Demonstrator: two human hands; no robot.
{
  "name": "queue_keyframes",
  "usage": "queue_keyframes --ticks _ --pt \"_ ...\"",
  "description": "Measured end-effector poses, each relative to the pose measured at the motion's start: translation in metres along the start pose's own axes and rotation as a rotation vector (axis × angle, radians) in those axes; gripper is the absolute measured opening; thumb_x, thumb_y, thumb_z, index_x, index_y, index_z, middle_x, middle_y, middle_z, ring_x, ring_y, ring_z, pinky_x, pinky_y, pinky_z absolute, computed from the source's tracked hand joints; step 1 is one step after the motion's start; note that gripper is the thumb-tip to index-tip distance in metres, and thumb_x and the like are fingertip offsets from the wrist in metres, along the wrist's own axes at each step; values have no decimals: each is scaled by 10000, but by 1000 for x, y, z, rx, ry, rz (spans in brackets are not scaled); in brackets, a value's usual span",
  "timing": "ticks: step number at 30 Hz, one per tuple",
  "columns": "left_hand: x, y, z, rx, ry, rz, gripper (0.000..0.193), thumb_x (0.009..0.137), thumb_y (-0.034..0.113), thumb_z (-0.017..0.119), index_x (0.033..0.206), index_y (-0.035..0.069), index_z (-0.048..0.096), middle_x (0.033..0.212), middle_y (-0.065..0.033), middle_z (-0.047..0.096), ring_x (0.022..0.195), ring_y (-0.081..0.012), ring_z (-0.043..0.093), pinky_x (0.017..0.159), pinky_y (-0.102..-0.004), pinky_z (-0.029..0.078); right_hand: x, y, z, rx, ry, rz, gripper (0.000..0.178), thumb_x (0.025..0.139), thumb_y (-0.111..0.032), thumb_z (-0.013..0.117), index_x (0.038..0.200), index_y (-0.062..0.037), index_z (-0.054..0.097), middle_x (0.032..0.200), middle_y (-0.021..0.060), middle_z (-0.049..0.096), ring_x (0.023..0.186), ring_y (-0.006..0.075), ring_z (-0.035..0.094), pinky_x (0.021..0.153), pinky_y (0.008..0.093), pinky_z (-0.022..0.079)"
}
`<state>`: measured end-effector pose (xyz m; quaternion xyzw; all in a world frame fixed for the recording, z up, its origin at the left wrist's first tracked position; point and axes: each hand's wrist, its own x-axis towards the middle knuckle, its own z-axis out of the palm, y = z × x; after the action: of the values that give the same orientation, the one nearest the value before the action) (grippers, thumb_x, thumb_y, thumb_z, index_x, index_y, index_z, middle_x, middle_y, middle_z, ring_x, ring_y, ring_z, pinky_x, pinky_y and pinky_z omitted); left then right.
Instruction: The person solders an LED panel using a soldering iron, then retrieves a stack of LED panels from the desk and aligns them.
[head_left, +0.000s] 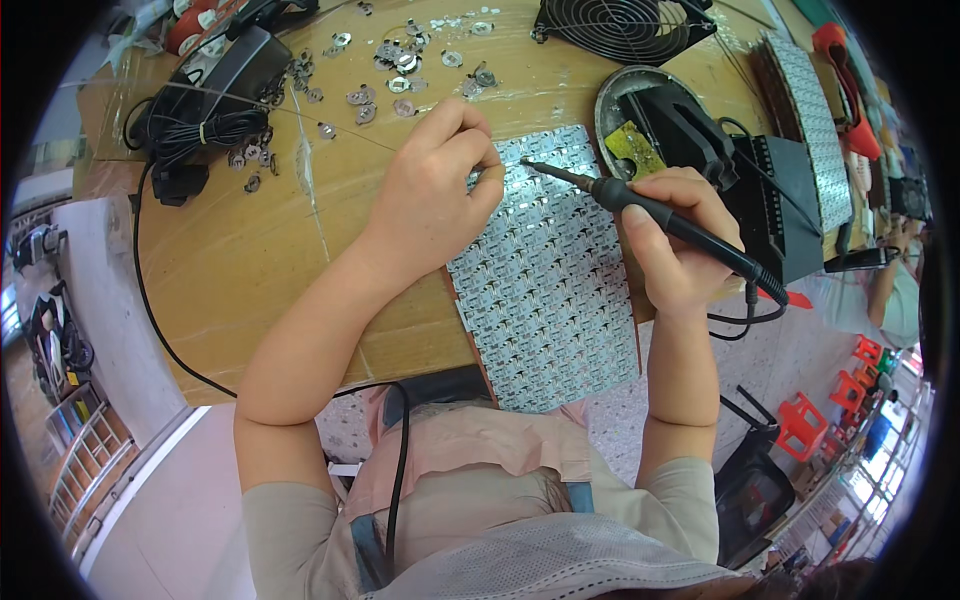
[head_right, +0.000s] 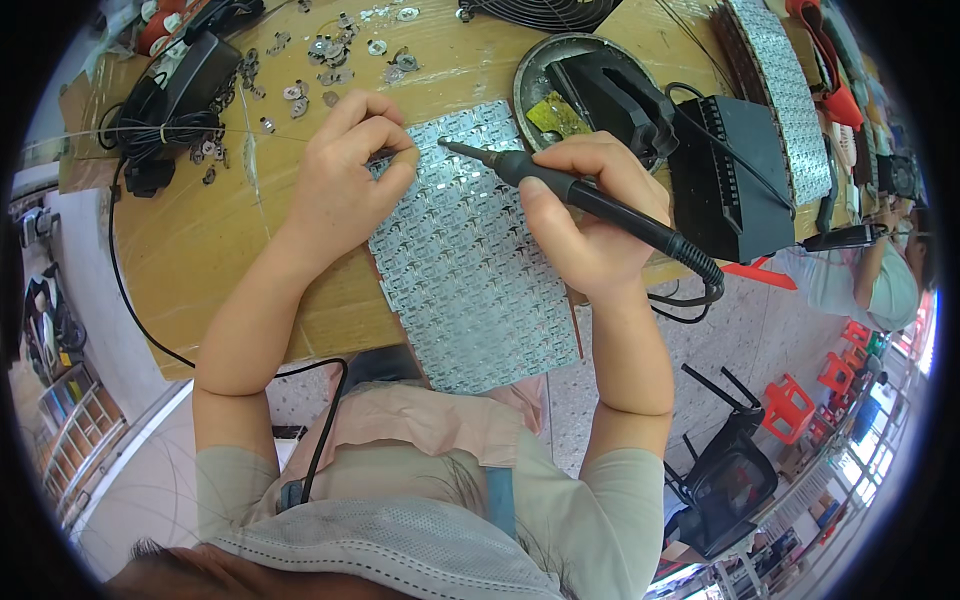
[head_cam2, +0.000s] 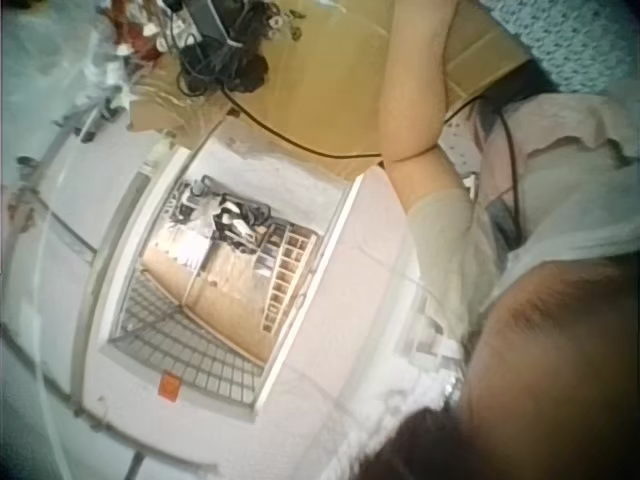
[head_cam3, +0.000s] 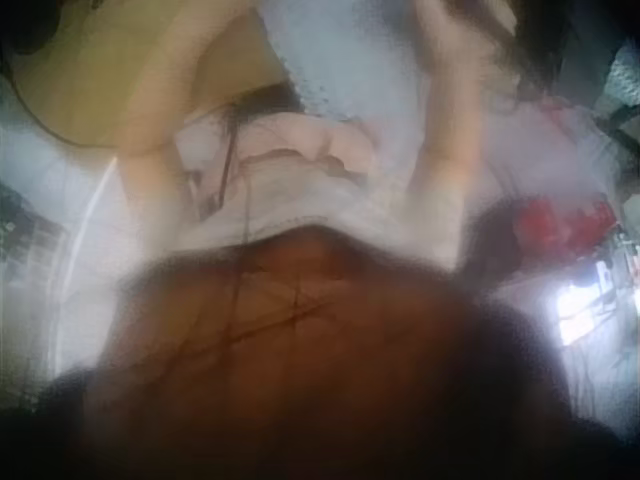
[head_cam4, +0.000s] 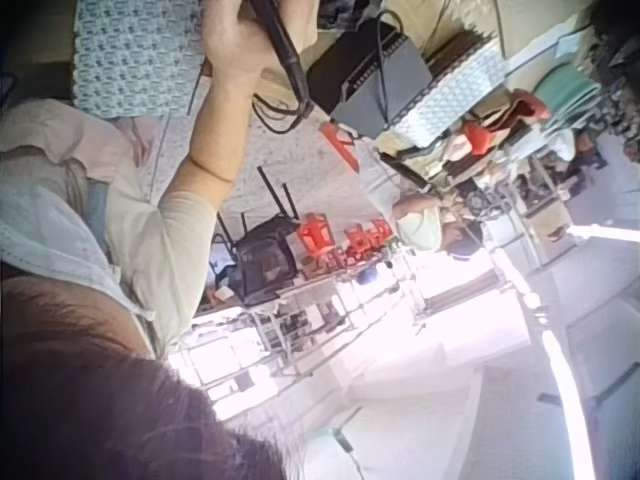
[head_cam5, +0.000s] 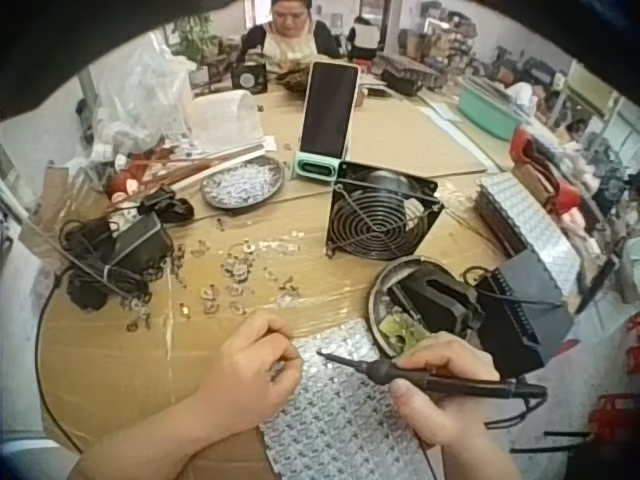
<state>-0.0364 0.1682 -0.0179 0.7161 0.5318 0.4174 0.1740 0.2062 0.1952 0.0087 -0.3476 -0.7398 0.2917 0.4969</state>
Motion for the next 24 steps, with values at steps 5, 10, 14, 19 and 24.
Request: queue_keyframes --ticks 5,10,14,19,24 --pt "1 -1 1 6 6 3 75 746 -23 692 804 -19 645 956 -101 609 805 -224 625 697 -319 522 2 -1 2 -19 -17 -18 201 723 -26 762 881 60 671 828 155 701 713 199 653 645 293 511" --pt "-1 1 -2 -8 21 -1 77 750 -23 699 803 -21 644 955 -100 609 806 -224 626 700 -323 522 -3 -2 -5 22 -14 -29 207 712 -24 756 875 64 664 815 164 695 699 203 643 635 292 505" --pt "-1 8 -1 -19 -5 -1 83 750 -22 707 800 -21 640 962 -104 613 827 -238 634 716 -331 524 -8 -3 -10 71 14 -29 197 703 -17 746 857 69 659 797 172 687 676 207 632 619 292 496" --pt "-3 11 1 24 -54 33 93 752 -24 711 800 -18 631 1004 -117 617 895 -275 638 772 -341 522 -10 -4 -7 38 6 -22 199 698 -19 749 853 69 660 792 173 687 673 213 639 615 295 499" --pt "-3 12 2 37 -67 39 93 754 -25 707 806 -17 630 1014 -117 616 902 -281 636 775 -345 522 -10 -5 -6 18 2 -19 206 693 -20 753 855 67 661 795 178 688 675 220 646 618 296 503"
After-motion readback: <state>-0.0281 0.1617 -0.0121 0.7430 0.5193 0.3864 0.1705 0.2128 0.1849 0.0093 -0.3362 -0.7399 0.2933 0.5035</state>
